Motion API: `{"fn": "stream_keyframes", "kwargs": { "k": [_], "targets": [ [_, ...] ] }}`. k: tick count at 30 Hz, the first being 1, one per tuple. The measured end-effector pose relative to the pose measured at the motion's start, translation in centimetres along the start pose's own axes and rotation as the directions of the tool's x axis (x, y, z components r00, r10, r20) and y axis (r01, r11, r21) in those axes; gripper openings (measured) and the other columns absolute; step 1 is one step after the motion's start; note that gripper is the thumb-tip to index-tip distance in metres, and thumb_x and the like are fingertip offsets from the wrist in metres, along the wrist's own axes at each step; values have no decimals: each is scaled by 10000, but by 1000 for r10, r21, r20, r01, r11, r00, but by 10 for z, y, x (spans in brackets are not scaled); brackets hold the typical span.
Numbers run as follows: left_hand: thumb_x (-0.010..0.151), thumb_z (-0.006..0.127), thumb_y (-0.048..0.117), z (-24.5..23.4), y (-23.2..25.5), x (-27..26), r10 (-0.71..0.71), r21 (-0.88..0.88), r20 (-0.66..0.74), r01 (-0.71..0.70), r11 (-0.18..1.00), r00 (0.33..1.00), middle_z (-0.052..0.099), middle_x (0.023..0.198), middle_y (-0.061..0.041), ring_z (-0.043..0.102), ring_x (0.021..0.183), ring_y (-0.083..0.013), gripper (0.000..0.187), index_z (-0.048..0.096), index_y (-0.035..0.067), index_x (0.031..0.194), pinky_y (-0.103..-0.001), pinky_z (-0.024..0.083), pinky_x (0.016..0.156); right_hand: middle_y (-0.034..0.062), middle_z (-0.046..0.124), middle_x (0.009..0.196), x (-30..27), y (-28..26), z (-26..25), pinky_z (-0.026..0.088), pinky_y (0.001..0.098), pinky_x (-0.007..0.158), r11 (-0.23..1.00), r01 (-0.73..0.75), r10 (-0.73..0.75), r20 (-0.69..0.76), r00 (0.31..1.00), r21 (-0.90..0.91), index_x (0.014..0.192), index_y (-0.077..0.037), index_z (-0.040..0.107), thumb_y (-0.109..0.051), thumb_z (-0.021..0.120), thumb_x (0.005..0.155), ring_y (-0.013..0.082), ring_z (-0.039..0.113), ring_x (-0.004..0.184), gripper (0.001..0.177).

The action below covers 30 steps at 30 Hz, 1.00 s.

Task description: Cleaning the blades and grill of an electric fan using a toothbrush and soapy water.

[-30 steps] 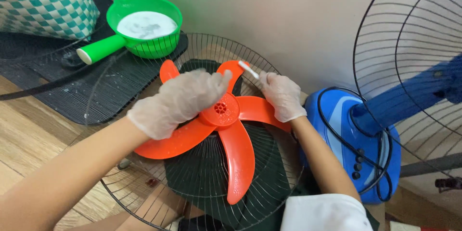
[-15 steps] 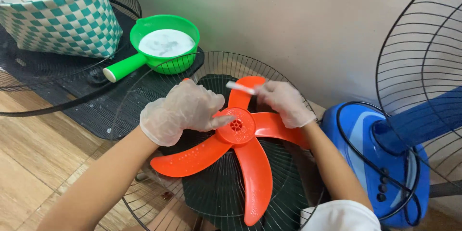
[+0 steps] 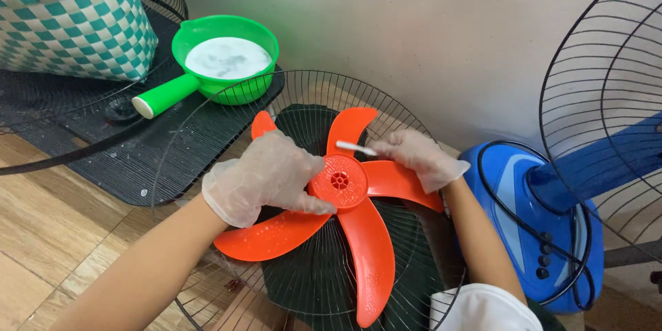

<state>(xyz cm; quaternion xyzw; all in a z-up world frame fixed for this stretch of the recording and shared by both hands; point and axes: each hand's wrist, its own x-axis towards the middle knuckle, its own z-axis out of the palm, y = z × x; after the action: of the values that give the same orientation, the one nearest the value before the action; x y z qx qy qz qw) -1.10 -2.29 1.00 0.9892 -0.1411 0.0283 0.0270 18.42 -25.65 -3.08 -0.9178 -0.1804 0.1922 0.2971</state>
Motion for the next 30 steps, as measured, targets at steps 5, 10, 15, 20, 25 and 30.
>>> {"fn": "stream_keyframes", "kwargs": {
  "k": [5,10,15,20,25,30],
  "targets": [
    [742,699,744,13,-2,3,102,-2,-76,-102,995,992,702,657,-117,701,666,-368,633,712,111,728,-498,553,624,15,756,805,-33,-31,-9,533,323,723,997,51,-58,-114,992,-61,954,-95,798,-408,640,957,126,682,769,351],
    [685,712,740,6,-5,4,15,-33,-67,-18,999,998,703,659,-108,703,660,-364,619,703,128,773,-512,551,605,42,765,815,-20,-18,-1,552,373,745,970,109,-136,-114,984,-218,937,-169,802,-448,635,940,211,716,800,326],
    [660,701,796,-7,-2,1,-29,31,-105,32,999,994,714,668,-108,714,646,-356,701,686,121,849,-518,546,639,142,726,833,-10,-5,0,541,486,736,773,152,-376,-251,892,-616,898,-163,760,-527,548,1016,373,692,816,437],
    [606,686,850,-10,4,2,-97,61,44,94,994,994,739,740,-133,723,665,-378,967,625,107,1222,-551,528,754,154,708,786,-15,-6,2,534,496,702,768,202,-408,-222,885,-608,886,-169,751,-506,516,1014,390,682,776,430],
    [573,695,863,-1,8,0,-103,43,21,102,994,994,729,726,-141,723,670,-365,1181,513,89,1445,-533,562,651,154,691,726,-11,1,9,521,508,649,696,208,-509,-268,818,-687,866,-165,744,-472,502,1022,390,679,723,422],
    [572,712,841,-6,13,-7,-119,9,17,119,993,993,720,673,-126,721,661,-364,1151,540,46,1387,-517,562,622,155,670,673,-11,0,11,523,508,626,608,323,-582,-131,802,-726,788,-147,724,-506,500,1030,383,676,677,488]
  ]
}}
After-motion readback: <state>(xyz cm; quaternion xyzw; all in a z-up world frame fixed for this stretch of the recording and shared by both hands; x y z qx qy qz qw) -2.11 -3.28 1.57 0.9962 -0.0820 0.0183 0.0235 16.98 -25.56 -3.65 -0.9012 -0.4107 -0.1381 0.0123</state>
